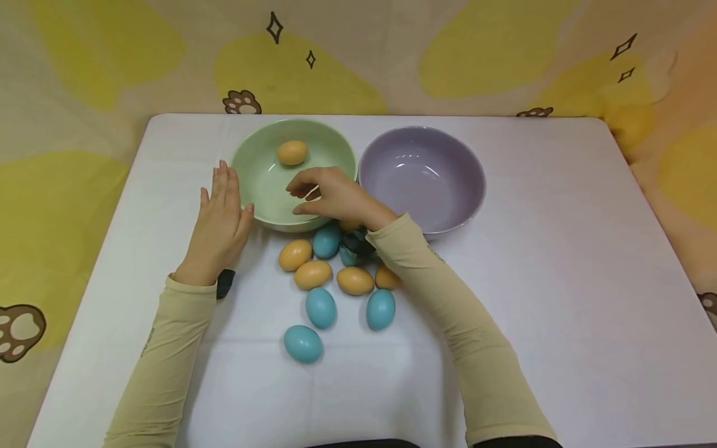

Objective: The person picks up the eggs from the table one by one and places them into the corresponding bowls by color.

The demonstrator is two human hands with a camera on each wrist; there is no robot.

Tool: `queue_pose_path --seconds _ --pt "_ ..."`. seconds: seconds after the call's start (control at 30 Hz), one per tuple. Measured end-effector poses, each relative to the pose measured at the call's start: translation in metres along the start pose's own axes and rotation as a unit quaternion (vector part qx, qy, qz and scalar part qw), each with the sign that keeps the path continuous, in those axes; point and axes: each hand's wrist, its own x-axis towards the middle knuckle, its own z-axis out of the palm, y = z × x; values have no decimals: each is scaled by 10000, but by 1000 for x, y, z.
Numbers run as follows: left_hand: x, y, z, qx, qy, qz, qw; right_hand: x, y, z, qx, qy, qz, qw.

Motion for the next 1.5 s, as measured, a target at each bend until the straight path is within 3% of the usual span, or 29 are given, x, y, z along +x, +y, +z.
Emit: queue_pose_path --seconds 0.17,0.4,0.53,0.97,1.3,1.5 --pt "-1 0 0 -37 5 -22 10000 -10 -5 -4 478 400 -175 9979" --pt "-1 0 0 -56 19 -13 10000 -30 -11 -8 784 669 11 9947" --pt "0 0 0 -32 54 32 10000 -43 -13 -10 984 865 -155 9913" --pt "0 0 1 -46 25 25 10000 -95 -8 -14 775 1356 -696 9853" --pt "0 -1 1 -59 -6 10 10000 -131 -3 -12 656 1479 -829 9833" --pt "0 -1 1 -73 1 22 10000 -150 1 -9 553 1550 -625 9844"
